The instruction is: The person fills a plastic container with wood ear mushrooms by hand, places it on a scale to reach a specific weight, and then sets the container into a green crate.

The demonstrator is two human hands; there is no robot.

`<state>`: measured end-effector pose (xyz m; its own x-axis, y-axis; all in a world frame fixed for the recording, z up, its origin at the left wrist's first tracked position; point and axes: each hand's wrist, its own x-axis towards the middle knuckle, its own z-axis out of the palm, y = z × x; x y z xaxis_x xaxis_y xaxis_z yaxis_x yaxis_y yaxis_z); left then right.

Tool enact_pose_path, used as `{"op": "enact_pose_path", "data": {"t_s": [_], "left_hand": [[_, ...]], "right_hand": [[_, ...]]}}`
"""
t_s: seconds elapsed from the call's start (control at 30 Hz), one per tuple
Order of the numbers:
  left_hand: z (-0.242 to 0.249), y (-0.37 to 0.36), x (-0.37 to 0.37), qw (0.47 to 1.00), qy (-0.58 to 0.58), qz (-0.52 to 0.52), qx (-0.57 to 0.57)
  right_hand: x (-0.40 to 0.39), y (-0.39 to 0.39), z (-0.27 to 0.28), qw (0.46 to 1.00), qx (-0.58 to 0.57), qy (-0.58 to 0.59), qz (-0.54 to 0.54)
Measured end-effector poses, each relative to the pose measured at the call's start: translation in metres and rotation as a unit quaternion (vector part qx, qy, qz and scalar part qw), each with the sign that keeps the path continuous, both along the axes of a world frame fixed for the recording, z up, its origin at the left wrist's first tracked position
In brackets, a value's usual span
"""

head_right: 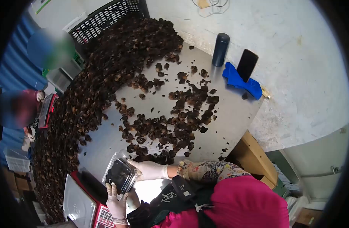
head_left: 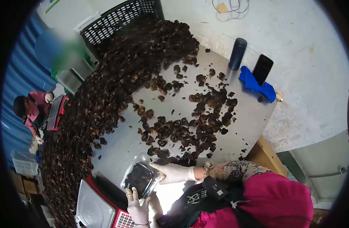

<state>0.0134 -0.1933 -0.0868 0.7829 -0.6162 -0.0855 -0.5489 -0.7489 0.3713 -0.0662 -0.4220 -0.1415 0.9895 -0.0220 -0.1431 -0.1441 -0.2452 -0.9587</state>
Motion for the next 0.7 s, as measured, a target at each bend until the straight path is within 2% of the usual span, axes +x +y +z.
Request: {"op": "enact_pose_path", "data": {"t_s": [0.1,0.13,0.17,0.2,0.27,0.33,0.37,0.47,0.5,0.57,0.67,0.7], "left_hand": [[-0.011,0.007,0.008,0.998,-0.047,-0.037,-0.008],[-0.019,0.011,0.011,0.996,-0.075,-0.055,-0.012],[-0.019,0.006,0.010,0.990,-0.095,-0.061,-0.080],[-0.022,0.005,0.009,0.990,-0.096,-0.062,-0.077],[-0.026,0.003,0.007,0.988,-0.078,-0.021,-0.130],[-0.026,0.000,0.004,0.985,-0.091,-0.022,-0.144],[-0.030,0.001,0.005,0.984,-0.082,-0.004,-0.157],[-0.035,-0.002,0.006,0.980,-0.082,0.031,-0.180],[-0.031,-0.006,0.005,0.976,-0.062,0.064,-0.200],[-0.031,-0.008,0.003,0.965,-0.036,0.134,-0.223],[-0.031,-0.013,-0.005,0.967,-0.093,0.096,-0.216],[-0.039,-0.010,-0.005,0.966,-0.116,0.078,-0.219]], "right_hand": [[0.003,0.007,-0.005,0.997,-0.072,-0.013,-0.020],[0.004,0.009,-0.005,0.997,-0.068,-0.012,-0.023],[0.006,0.011,-0.004,0.997,-0.071,-0.011,-0.039],[0.007,0.013,-0.002,0.996,-0.073,-0.011,-0.055],[0.008,0.014,-0.003,0.995,-0.069,-0.004,-0.067],[0.009,0.012,-0.009,0.997,-0.047,-0.015,-0.059],[0.006,0.010,0.007,0.975,0.185,0.089,-0.081],[0.002,0.009,0.013,0.965,0.221,0.108,-0.086],[0.000,0.006,0.013,0.999,0.001,0.020,-0.051],[0.003,0.006,0.011,0.998,-0.013,0.011,-0.054],[0.005,0.008,0.013,0.997,-0.060,0.029,-0.045],[0.004,0.013,0.015,0.992,-0.101,0.021,-0.073]]}}
